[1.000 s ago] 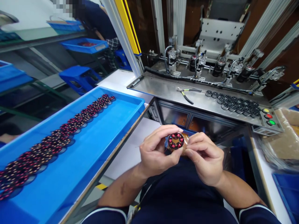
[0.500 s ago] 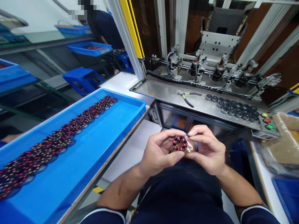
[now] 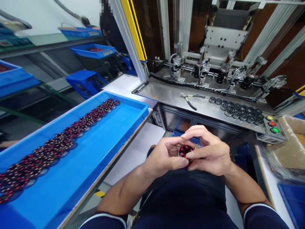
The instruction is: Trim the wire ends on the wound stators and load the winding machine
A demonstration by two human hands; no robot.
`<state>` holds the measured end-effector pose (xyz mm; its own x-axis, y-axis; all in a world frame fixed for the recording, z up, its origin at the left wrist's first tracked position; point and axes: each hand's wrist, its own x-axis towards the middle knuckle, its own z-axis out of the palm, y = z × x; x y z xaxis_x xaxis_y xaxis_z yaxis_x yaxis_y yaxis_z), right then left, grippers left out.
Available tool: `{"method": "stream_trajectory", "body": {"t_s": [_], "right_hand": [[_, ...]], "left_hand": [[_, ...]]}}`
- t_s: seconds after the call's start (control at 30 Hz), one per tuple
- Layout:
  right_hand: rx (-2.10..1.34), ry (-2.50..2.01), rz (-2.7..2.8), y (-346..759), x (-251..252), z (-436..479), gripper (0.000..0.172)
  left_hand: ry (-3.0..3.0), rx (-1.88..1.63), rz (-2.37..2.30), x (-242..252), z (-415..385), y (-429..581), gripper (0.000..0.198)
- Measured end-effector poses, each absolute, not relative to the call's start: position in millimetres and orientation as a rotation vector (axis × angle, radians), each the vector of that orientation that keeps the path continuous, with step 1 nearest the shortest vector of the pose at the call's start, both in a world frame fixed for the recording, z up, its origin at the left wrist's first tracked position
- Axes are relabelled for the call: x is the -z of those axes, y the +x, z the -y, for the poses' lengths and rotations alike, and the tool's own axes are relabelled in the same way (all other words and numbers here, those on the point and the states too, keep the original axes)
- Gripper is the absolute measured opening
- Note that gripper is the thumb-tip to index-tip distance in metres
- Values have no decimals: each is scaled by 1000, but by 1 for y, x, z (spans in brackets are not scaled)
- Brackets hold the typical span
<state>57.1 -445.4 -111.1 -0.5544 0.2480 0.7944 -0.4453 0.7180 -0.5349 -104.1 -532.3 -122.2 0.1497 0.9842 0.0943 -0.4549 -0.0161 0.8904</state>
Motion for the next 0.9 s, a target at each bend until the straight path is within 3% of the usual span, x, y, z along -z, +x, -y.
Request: {"method": "stream_trajectory", "body": {"t_s": [0.17, 0.3, 0.57, 0.73, 0.9], "right_hand": [[-893, 209, 1993, 58, 111, 441, 12], [-647, 48, 1917, 61, 115, 454, 5], [-137, -189, 1838, 70, 121, 481, 22], [-186, -264, 1716, 60, 124, 490, 28], [-490, -417, 1590, 45, 123, 502, 13]], "left_hand": [[942, -1252, -701, 124, 531, -104, 38], [903, -1296, -660, 125, 531, -104, 38], [1255, -1767, -777, 120, 535, -92, 37], [1504, -1967, -848, 124, 534, -90, 44], [1528, -2052, -872, 130, 533, -91, 48]]}}
